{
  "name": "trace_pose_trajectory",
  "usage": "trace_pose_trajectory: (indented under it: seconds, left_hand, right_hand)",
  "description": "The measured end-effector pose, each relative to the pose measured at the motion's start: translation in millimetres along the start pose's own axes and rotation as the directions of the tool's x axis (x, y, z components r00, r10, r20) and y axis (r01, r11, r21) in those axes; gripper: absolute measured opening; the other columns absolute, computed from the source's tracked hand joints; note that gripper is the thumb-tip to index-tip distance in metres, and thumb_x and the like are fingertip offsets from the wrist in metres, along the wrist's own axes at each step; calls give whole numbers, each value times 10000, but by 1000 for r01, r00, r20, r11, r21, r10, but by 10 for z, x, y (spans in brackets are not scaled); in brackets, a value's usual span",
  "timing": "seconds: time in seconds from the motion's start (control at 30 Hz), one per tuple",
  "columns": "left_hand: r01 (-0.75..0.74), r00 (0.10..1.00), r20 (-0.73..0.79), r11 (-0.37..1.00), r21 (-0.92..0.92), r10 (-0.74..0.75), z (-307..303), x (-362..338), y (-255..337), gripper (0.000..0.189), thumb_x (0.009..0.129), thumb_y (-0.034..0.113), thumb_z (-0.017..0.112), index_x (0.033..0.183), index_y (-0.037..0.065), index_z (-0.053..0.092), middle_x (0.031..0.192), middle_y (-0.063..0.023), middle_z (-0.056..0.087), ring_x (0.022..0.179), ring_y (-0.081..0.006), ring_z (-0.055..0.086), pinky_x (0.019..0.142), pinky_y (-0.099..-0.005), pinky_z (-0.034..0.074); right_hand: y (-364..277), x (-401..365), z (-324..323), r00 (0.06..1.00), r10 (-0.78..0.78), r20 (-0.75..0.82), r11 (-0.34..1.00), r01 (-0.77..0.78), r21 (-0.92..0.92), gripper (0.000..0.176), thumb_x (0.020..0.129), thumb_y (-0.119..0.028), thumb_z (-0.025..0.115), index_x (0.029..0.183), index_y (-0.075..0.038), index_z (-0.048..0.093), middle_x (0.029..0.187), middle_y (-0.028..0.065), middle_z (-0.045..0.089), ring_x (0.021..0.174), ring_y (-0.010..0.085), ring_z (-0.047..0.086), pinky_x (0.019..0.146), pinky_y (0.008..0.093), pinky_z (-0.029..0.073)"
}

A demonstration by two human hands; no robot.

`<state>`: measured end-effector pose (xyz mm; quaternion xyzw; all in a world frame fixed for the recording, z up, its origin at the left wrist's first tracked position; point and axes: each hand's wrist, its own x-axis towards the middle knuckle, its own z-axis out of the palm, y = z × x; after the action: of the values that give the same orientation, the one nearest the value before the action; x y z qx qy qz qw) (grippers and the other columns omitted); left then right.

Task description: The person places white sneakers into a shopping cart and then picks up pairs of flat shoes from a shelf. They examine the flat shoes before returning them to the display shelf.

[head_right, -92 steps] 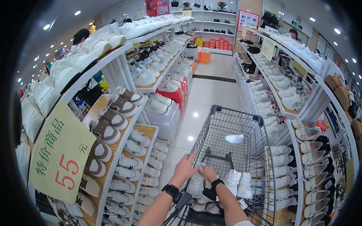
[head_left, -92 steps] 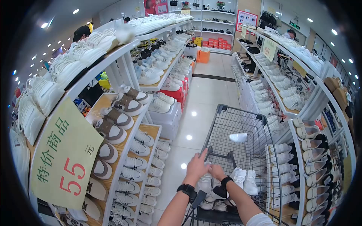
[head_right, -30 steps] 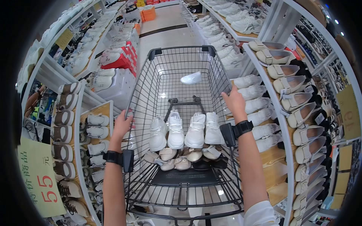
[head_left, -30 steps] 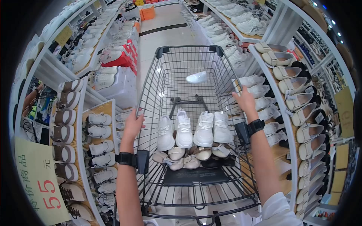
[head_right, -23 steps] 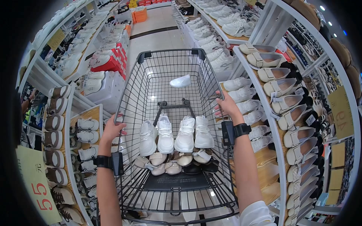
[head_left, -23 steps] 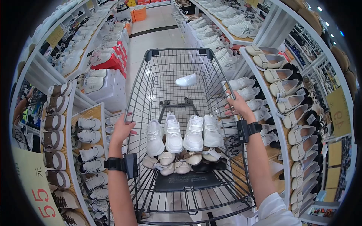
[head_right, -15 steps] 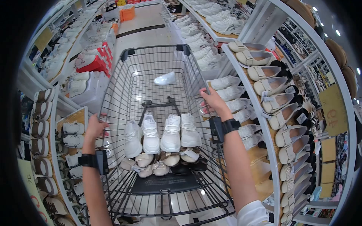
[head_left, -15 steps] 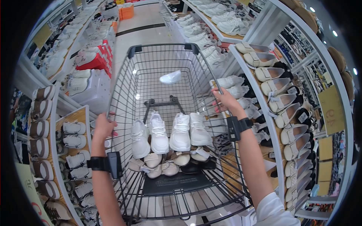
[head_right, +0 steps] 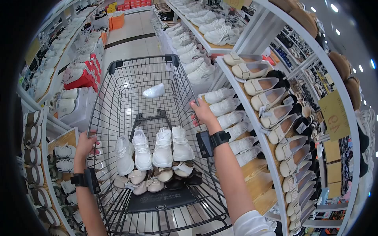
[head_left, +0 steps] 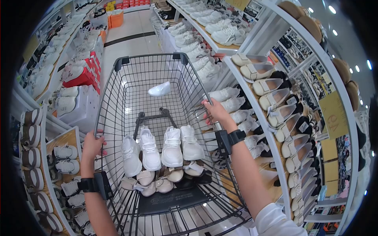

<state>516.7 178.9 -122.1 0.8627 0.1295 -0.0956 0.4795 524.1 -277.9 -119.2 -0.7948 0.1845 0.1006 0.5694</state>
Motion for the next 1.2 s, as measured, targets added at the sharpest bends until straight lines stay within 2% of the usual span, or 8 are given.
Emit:
trace_pose_trajectory:
  seconds: [0.17, 0.33, 0.43, 0.73, 1.07, 1.2]
  left_hand:
    - [34, 999, 18, 999, -21, -33, -72, 178, 95, 282, 824, 51, 540, 1098, -13, 519, 670, -104, 584, 439, -205, 573, 358, -331, 503]
    - [49, 999, 23, 998, -46, -48, -147, 319, 211, 372, 820, 109, 577, 1172, 17, 502, 664, -101, 582, 451, -198, 570, 349, -325, 479]
    - [29, 999, 47, 999, -44, -27, -203, 504, 200, 401, 818, 120, 579, 1205, 50, 495, 672, -99, 581, 452, -203, 571, 354, -330, 475]
    - [40, 996, 79, 999, -33, -37, -419, 1061, 279, 406, 817, 128, 571, 1213, 85, 491, 681, -105, 572, 455, -227, 578, 371, -343, 489]
    - [26, 997, 73, 999, -34, -23, -621, 1512, 349, 395, 812, 120, 588, 1195, 88, 495, 679, -117, 570, 449, -239, 563, 353, -358, 477]
    - [35, 998, 59, 999, -30, -33, -667, 1686, 396, 391, 811, 124, 598, 1188, 87, 499, 682, -119, 570, 464, -240, 566, 360, -366, 488]
  right_hand:
    - [-88, 168, 66, 1000, 14, -3, 999, -14, 39, 288, 930, -313, 451, 1156, -137, 423, 640, 103, 532, 400, 203, 512, 382, 342, 469]
    - [-231, 254, 138, 999, -1, -49, 1000, 1, -1, 265, 932, -303, 453, 1113, -112, 474, 652, 106, 543, 419, 208, 525, 397, 345, 479]
    - [-279, 379, 180, 999, 16, -44, 1000, -15, 16, 281, 932, -308, 449, 1138, -119, 463, 652, 104, 545, 424, 209, 531, 404, 343, 481]
    - [-548, 748, 357, 998, 17, -57, 1000, -18, -3, 343, 926, -326, 460, 1176, -95, 426, 668, 124, 555, 443, 223, 552, 409, 351, 480]
    - [-828, 1060, 558, 997, 14, -73, 1000, -12, 17, 322, 924, -296, 465, 1166, -88, 420, 654, 127, 539, 408, 244, 531, 380, 373, 463]
    - [-960, 1251, 585, 999, 9, -53, 1000, -9, -12, 316, 928, -312, 459, 1161, -101, 437, 695, 137, 553, 441, 238, 550, 410, 361, 484]
